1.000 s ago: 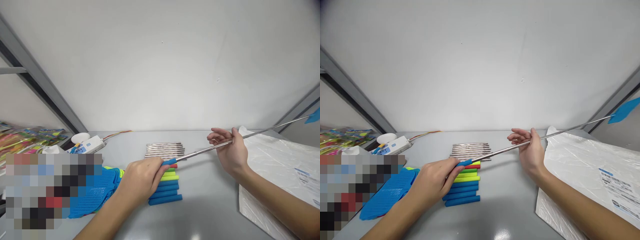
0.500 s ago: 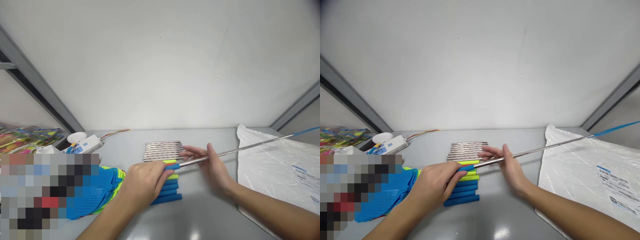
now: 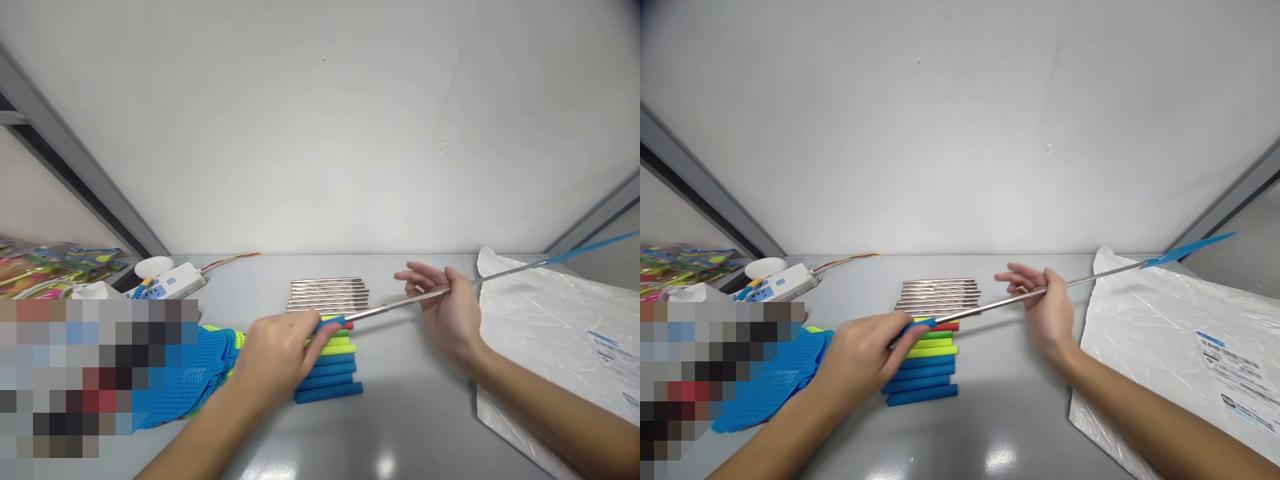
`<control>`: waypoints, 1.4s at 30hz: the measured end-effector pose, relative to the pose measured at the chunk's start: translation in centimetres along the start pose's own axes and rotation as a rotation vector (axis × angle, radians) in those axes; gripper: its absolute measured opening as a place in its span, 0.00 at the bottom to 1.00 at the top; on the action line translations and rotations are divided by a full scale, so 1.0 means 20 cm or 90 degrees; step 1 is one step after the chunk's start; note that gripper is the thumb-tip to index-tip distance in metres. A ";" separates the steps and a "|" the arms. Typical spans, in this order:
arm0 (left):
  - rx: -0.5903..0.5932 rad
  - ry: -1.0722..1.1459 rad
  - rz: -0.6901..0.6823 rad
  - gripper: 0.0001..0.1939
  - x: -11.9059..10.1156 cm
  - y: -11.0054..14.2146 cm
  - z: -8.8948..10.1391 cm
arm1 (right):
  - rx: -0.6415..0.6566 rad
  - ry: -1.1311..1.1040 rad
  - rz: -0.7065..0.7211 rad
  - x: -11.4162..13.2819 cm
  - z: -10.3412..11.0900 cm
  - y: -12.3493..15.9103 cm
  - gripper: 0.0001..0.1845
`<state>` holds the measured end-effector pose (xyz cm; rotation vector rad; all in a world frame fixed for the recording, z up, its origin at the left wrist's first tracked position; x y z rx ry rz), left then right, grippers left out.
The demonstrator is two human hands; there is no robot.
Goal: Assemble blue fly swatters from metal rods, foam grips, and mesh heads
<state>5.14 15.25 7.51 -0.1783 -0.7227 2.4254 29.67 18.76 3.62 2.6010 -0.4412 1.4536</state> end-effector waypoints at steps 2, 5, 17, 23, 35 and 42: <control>0.001 0.024 -0.033 0.20 -0.06 0.01 -0.01 | 0.077 0.015 -0.054 -0.07 -0.07 0.10 0.28; -0.012 0.049 -0.053 0.18 -0.10 0.02 -0.02 | 0.166 0.047 -0.082 -0.12 -0.14 0.21 0.31; 0.001 -0.070 0.122 0.24 0.22 -0.03 0.06 | -0.078 -0.011 0.015 0.06 0.12 -0.16 0.27; -0.054 -0.090 0.148 0.27 0.19 -0.02 0.09 | -0.084 0.033 0.007 0.01 0.09 -0.10 0.25; -0.070 -0.021 0.065 0.24 0.11 0.00 0.05 | 0.159 0.022 -0.129 -0.15 -0.12 0.11 0.35; -0.091 -0.024 0.087 0.20 0.15 0.00 0.04 | 0.004 -0.027 0.026 0.02 0.00 -0.04 0.14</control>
Point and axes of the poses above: each hand's wrist, its own y-axis away from the middle knuckle, its own z-axis out of the back of the hand, x = y × z, the point moved 6 cm from there along -y, towards the middle knuckle, and after that the axes turned 6 degrees about -y, right-handed, at the moved point
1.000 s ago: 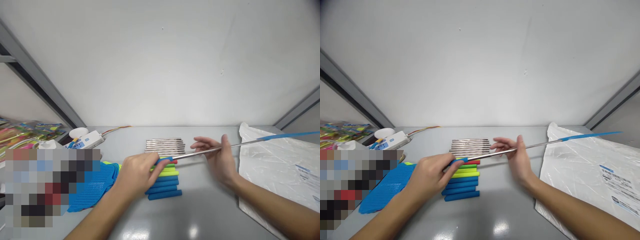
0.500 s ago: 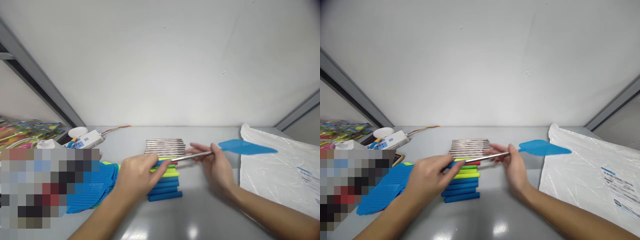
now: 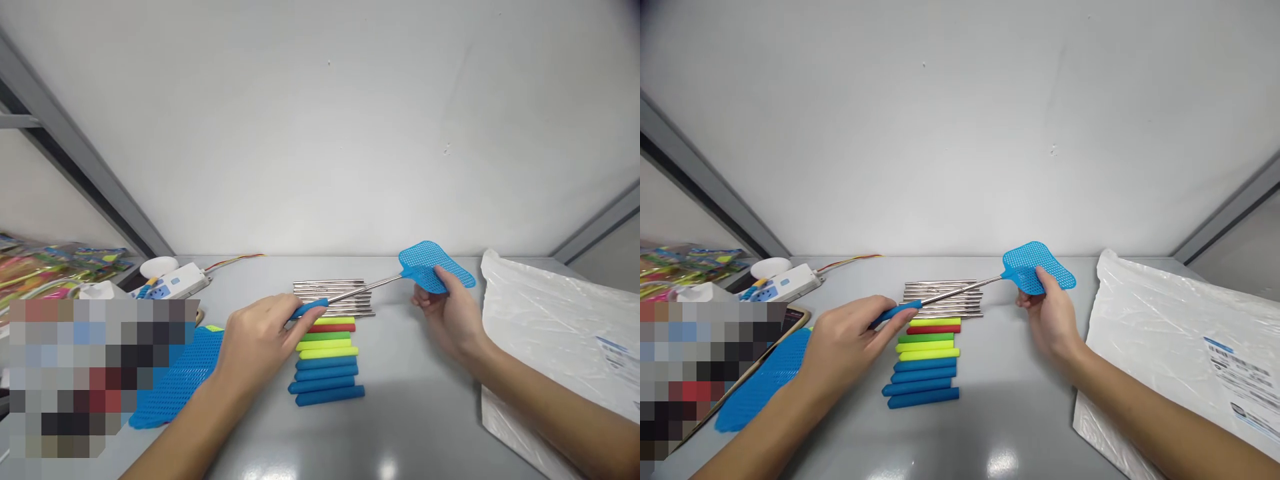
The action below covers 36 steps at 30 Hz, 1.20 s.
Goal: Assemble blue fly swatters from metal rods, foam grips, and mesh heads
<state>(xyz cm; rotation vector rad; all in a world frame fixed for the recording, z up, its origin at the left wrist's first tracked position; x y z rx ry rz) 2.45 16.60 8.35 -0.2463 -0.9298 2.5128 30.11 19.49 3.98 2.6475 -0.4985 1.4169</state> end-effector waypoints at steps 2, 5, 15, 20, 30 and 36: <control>-0.006 -0.006 -0.011 0.20 -0.02 0.00 -0.01 | 0.004 0.012 0.020 0.00 0.01 0.01 0.15; -0.011 -0.023 -0.015 0.22 -0.06 0.01 -0.01 | 0.026 0.062 0.032 -0.03 -0.02 0.08 0.18; 0.023 0.053 0.028 0.18 -0.05 0.00 -0.01 | 0.117 0.146 -0.010 -0.08 -0.11 0.21 0.20; 0.111 0.141 0.004 0.12 -0.09 0.02 -0.07 | 0.240 0.239 -0.082 -0.12 -0.16 0.20 0.19; 0.202 0.275 -0.059 0.12 -0.23 0.07 -0.11 | 0.429 0.261 -0.090 -0.04 -0.36 0.22 0.18; 0.159 0.313 -0.055 0.13 -0.23 0.05 -0.07 | 0.405 0.397 0.017 0.11 -0.43 0.19 0.17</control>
Point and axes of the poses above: each hand's wrist, its own y-axis away from the middle knuckle, its own z-axis out of the back of the hand, x = y × z, the point moved 6 cm from there along -y, towards the middle knuckle, and after that the axes turned 6 degrees about -y, right-handed, at the moved point
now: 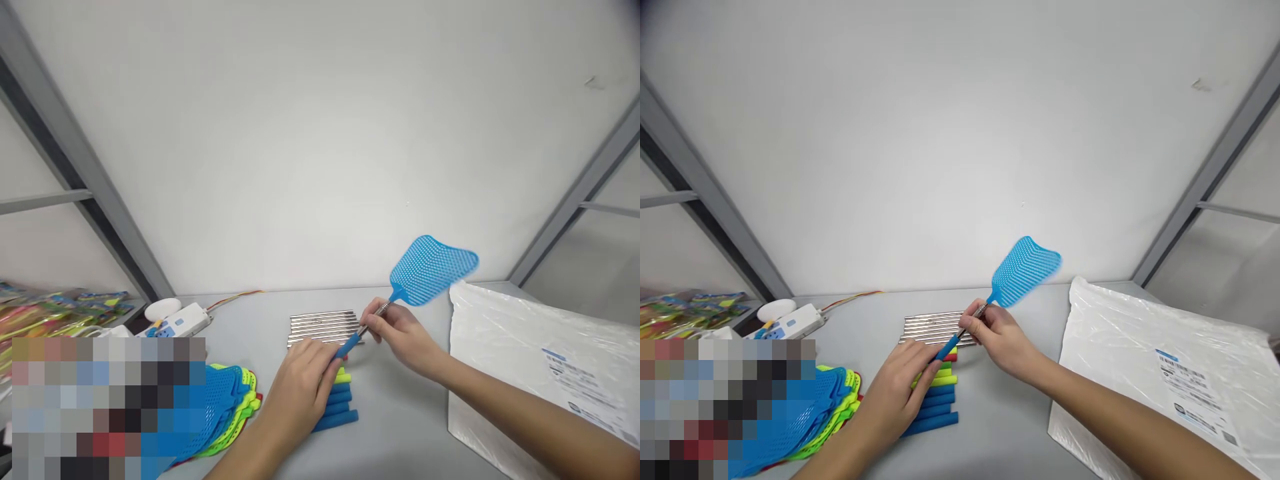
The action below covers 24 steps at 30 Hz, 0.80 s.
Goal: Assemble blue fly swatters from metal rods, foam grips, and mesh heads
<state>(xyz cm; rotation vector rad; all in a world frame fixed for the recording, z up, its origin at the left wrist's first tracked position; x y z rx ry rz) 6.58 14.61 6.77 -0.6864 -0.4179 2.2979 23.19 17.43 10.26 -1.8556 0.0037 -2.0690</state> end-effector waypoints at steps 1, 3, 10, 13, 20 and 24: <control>0.005 0.004 -0.003 0.13 -0.01 0.00 0.00 | -0.017 0.030 0.018 0.02 0.02 0.00 0.17; 0.012 0.028 -0.009 0.13 -0.02 0.01 0.00 | -0.054 0.071 0.045 0.06 0.05 0.03 0.19; -0.054 0.414 0.087 0.20 -0.05 0.03 0.07 | -0.003 0.236 -0.034 0.01 0.01 0.32 0.24; -0.058 0.681 0.163 0.23 -0.07 0.03 0.05 | 0.067 0.299 -0.082 -0.05 -0.09 0.45 0.24; -0.043 1.018 0.297 0.16 -0.05 0.01 0.01 | 0.082 0.175 -0.193 -0.08 -0.22 0.56 0.21; -0.090 1.022 0.355 0.17 0.01 0.02 0.01 | 0.090 0.069 -0.273 -0.12 -0.25 0.63 0.19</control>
Point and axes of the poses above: each hand's wrist, its own y-axis away from the middle knuckle, its own z-axis out of the back of the hand, x = y × z, the point moved 6 cm from there along -y, towards the middle knuckle, and after that the axes turned 6 degrees about -y, right-handed, at the moved point
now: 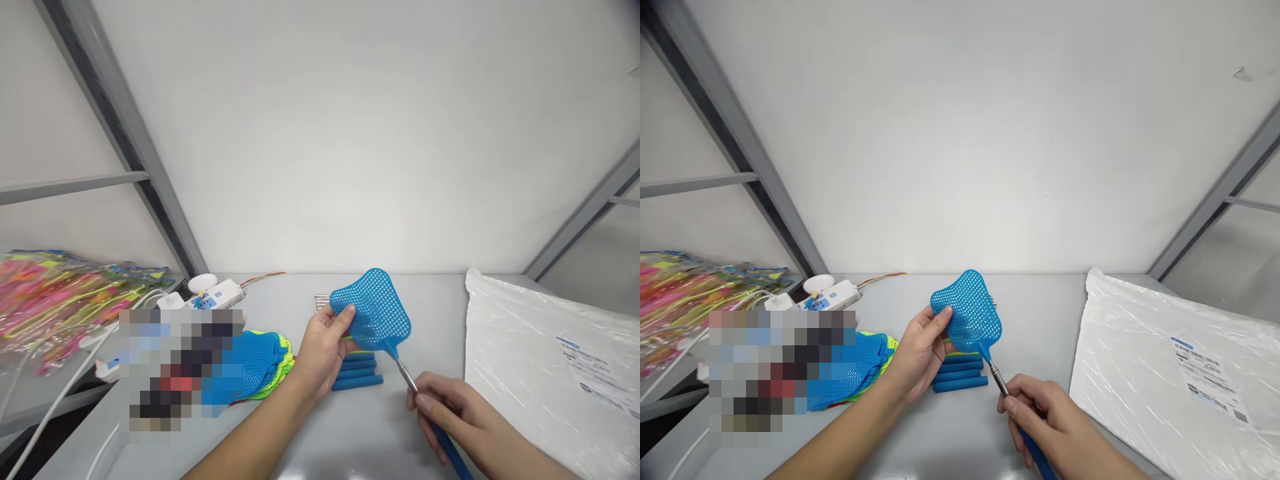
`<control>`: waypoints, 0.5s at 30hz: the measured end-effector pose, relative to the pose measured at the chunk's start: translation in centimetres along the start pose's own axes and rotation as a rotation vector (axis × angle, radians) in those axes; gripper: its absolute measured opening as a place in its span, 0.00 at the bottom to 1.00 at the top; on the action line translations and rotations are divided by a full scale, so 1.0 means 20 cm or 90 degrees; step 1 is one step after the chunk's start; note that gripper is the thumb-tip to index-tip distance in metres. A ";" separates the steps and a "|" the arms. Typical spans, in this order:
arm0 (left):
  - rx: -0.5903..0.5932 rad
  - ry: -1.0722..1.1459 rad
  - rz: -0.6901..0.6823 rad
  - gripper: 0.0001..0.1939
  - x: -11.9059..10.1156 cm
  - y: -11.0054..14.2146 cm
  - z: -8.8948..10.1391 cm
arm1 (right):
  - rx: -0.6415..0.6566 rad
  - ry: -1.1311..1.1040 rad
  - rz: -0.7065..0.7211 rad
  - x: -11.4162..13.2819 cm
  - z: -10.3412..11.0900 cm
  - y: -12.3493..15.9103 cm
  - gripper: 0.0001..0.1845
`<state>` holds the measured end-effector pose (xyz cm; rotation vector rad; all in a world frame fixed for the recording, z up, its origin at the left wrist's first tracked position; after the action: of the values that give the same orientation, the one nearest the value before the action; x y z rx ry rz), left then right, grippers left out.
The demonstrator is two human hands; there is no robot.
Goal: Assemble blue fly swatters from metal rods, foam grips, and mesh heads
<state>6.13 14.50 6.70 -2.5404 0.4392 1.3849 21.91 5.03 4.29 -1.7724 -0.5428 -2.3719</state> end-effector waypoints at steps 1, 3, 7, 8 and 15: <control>-0.022 -0.009 0.006 0.17 0.01 0.00 0.01 | -0.017 0.032 -0.003 -0.02 0.01 0.02 0.18; -0.043 -0.026 0.024 0.18 0.03 -0.01 0.02 | -0.072 0.130 0.008 -0.06 0.05 0.05 0.17; -0.039 -0.033 0.084 0.17 0.07 -0.02 0.02 | -0.201 0.333 -0.018 -0.12 0.23 0.07 0.22; -0.048 -0.043 0.084 0.16 0.08 -0.02 0.03 | -0.231 0.389 -0.046 -0.13 0.30 0.06 0.22; 0.002 -0.434 -0.100 0.09 0.04 -0.02 0.04 | -0.297 0.732 -0.226 -0.14 0.55 -0.15 0.20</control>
<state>6.07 15.08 5.68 -1.8703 0.1095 2.0305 31.67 11.39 3.73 -0.1098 -0.1167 -3.3558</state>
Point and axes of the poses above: each hand's wrist, its own y-axis away from the middle knuckle, its own z-axis out of the back of the hand, x = y × z, the point moved 6 cm from there along -y, towards the middle knuckle, and after that the axes turned 6 degrees about -y, right-handed, at the moved point
